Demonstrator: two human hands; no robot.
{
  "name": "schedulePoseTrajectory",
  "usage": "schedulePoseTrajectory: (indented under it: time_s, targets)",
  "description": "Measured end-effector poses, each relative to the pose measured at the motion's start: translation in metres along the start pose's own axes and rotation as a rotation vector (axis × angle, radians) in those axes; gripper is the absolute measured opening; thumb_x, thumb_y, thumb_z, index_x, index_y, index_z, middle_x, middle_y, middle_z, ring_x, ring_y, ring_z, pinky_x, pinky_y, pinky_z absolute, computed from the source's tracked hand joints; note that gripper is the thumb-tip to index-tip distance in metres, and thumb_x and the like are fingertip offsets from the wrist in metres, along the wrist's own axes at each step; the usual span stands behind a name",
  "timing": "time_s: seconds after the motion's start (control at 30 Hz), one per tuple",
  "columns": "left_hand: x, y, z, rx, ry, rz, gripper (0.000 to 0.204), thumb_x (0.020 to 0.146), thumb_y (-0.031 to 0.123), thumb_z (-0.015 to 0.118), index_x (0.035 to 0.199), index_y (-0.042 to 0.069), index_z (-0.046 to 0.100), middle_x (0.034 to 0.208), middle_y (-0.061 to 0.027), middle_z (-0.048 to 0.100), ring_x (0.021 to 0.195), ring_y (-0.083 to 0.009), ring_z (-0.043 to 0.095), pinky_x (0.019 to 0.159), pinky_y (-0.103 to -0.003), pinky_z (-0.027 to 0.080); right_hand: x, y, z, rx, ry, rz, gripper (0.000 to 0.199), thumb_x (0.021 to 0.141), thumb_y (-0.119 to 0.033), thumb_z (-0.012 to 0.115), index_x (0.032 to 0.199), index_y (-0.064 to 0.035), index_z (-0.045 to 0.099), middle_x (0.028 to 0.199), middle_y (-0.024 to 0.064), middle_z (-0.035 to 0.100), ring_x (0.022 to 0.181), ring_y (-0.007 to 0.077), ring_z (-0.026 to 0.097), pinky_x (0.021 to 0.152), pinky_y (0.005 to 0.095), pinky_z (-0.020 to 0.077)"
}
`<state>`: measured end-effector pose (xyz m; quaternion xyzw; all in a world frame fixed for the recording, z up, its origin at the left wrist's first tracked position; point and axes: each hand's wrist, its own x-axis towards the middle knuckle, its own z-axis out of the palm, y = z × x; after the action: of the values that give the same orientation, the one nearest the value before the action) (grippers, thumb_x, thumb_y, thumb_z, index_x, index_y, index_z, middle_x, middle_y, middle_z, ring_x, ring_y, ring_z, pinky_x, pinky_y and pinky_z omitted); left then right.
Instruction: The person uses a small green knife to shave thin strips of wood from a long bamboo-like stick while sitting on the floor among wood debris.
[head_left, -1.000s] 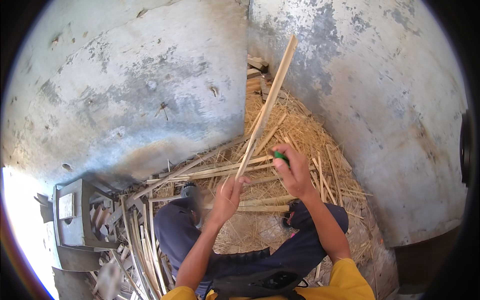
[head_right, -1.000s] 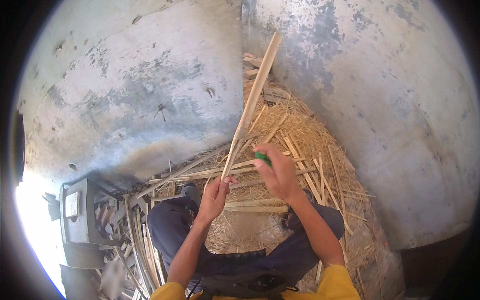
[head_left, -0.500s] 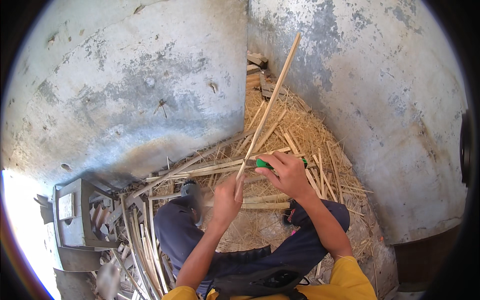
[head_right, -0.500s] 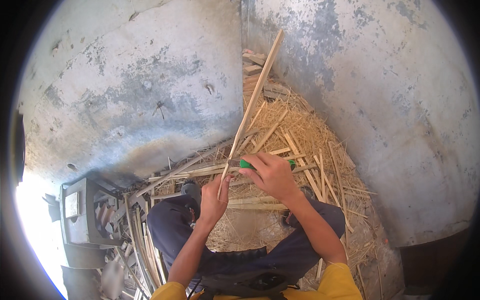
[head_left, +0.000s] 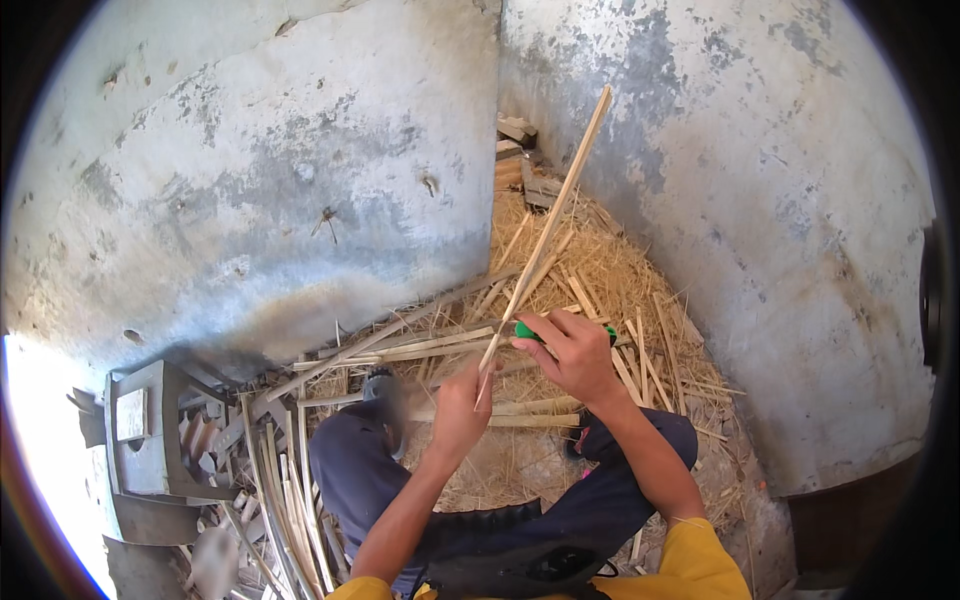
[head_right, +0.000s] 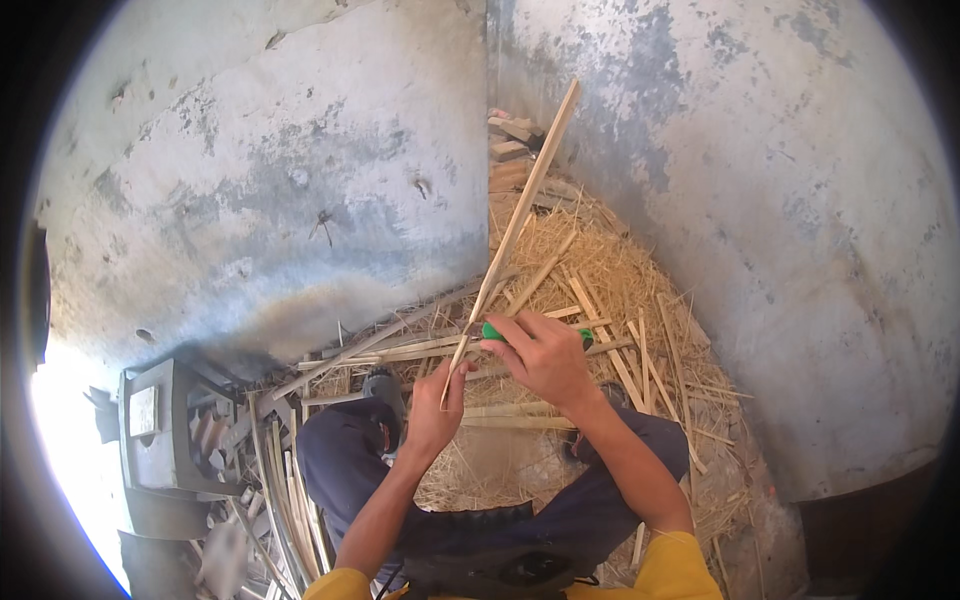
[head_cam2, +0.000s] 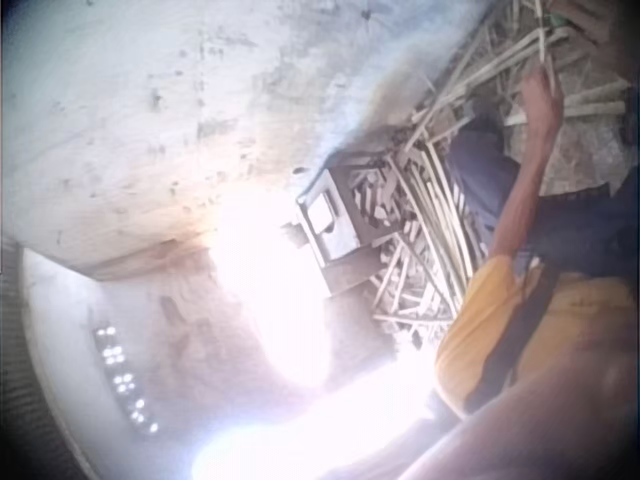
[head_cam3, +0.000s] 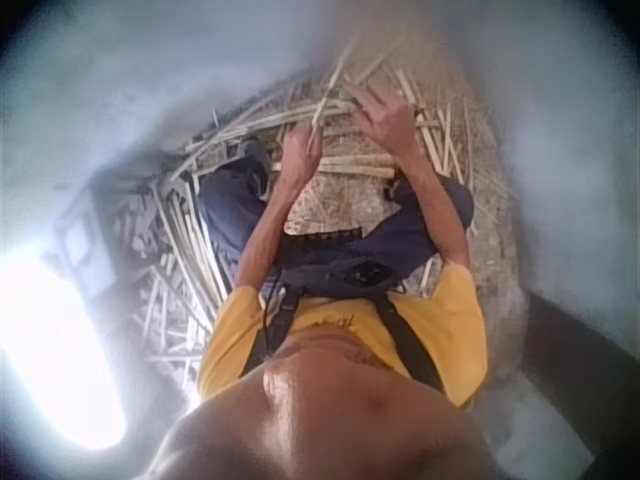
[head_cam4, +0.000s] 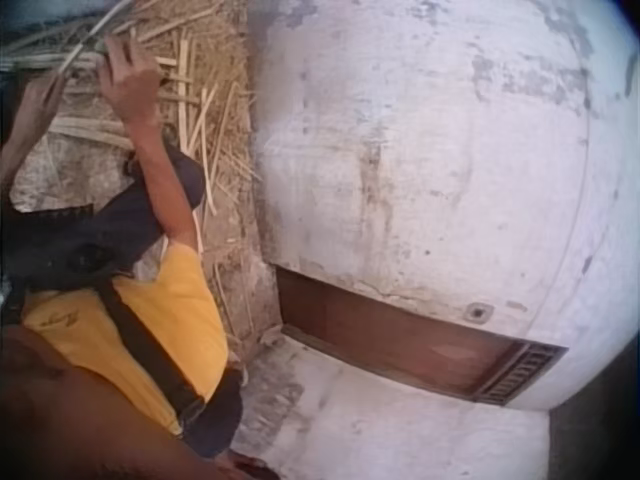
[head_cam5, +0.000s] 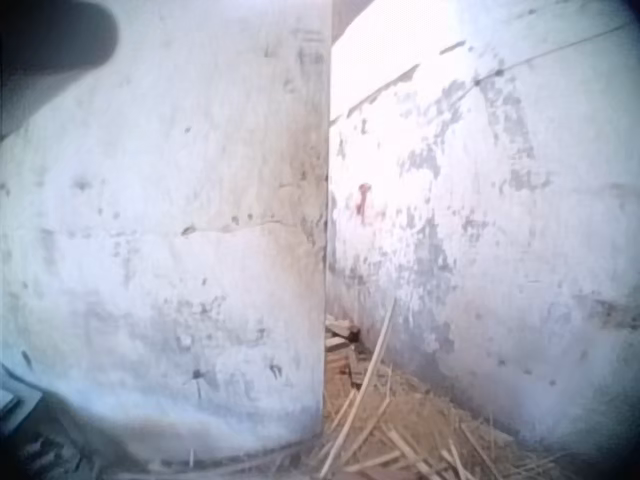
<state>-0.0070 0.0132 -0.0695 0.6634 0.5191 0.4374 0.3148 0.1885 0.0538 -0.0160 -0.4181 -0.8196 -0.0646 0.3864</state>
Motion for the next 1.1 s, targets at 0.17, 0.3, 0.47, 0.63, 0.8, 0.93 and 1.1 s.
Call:
schedulePoseTrajectory:
  time_s: [0.17, 0.3, 0.47, 0.63, 0.8, 0.93, 1.1]
  targets:
    - [-0.001, -0.004, 0.007, -0.014, 0.011, 0.034, 0.02, 0.106, 0.015, 0.056, 0.099, 0.0, 0.067, 0.065, -0.0201, 0.056, 0.056, -0.0392, 0.054, 0.057, -0.045, 0.043, 0.0, 0.003, 0.005, -0.049, 0.107, -0.046, 0.03, 0.087, -0.029, 0.08, 0.109, -0.0087, 0.075, 0.071, 0.0043, 0.058, 0.059, 0.0228, 0.058, 0.053, 0.037, 0.0442]
    - [0.0, -0.003, 0.008, -0.047, -0.017, 0.021, 0.022, 0.107, 0.015, 0.056, 0.094, 0.0, 0.066, 0.064, -0.0193, 0.055, 0.054, -0.0366, 0.052, 0.056, -0.044, 0.042, 0.001, 0.008, 0.004, -0.135, 0.115, -0.073, 0.03, 0.087, -0.03, 0.079, 0.108, -0.0093, 0.075, 0.072, 0.0033, 0.057, 0.06, 0.0226, 0.058, 0.054, 0.0367, 0.0444]
    - [0.001, -0.003, 0.01, -0.04, -0.03, -0.007, 0.024, 0.107, 0.016, 0.055, 0.093, 0.0, 0.065, 0.065, -0.0198, 0.055, 0.054, -0.0369, 0.053, 0.057, -0.044, 0.042, 0.001, 0.009, 0.005, -0.169, 0.122, -0.073, 0.03, 0.087, -0.032, 0.079, 0.108, -0.0101, 0.075, 0.072, 0.0029, 0.055, 0.061, 0.0223, 0.057, 0.055, 0.0362, 0.0445]
    - [0.002, -0.014, 0.014, -0.123, -0.003, 0.093, 0.026, 0.108, 0.018, 0.055, 0.093, -0.001, 0.065, 0.068, -0.0182, 0.058, 0.056, -0.0329, 0.053, 0.058, -0.042, 0.042, 0.003, 0.007, 0.003, -0.203, 0.144, -0.079, 0.029, 0.087, -0.032, 0.079, 0.105, -0.0104, 0.075, 0.07, 0.003, 0.056, 0.06, 0.0227, 0.057, 0.055, 0.0364, 0.044]
    - [0.005, -0.03, 0.009, -0.309, -0.215, -0.055, 0.038, 0.111, 0.031, 0.052, 0.09, 0.002, 0.063, 0.066, -0.0062, 0.052, 0.061, -0.017, 0.049, 0.059, -0.035, 0.04, 0.003, 0.005, 0.007, -0.199, 0.153, -0.038, 0.027, 0.087, -0.031, 0.079, 0.101, -0.0092, 0.075, 0.07, 0.0031, 0.057, 0.06, 0.0235, 0.058, 0.056, 0.0371, 0.0438]
    - [0.006, -0.028, 0.004, -0.405, -0.3, -0.124, 0.045, 0.112, 0.039, 0.049, 0.088, 0.004, 0.063, 0.068, 0.0003, 0.049, 0.065, -0.0116, 0.047, 0.061, -0.031, 0.039, 0.0, 0.001, 0.009, -0.2, 0.166, -0.003, 0.026, 0.087, -0.031, 0.079, 0.099, -0.009, 0.074, 0.071, 0.0032, 0.059, 0.061, 0.0242, 0.059, 0.056, 0.0374, 0.0433]
    - [0.007, -0.02, -0.012, -0.61, -0.496, -0.338, 0.043, 0.112, 0.041, 0.048, 0.087, 0.008, 0.06, 0.065, 0.0069, 0.044, 0.06, -0.007, 0.037, 0.057, -0.026, 0.03, 0.007, 0.007, -0.007, -0.227, 0.096, -0.141, 0.026, 0.087, -0.034, 0.079, 0.095, -0.0101, 0.072, 0.073, 0.004, 0.061, 0.065, 0.0245, 0.062, 0.058, 0.0373, 0.0442]
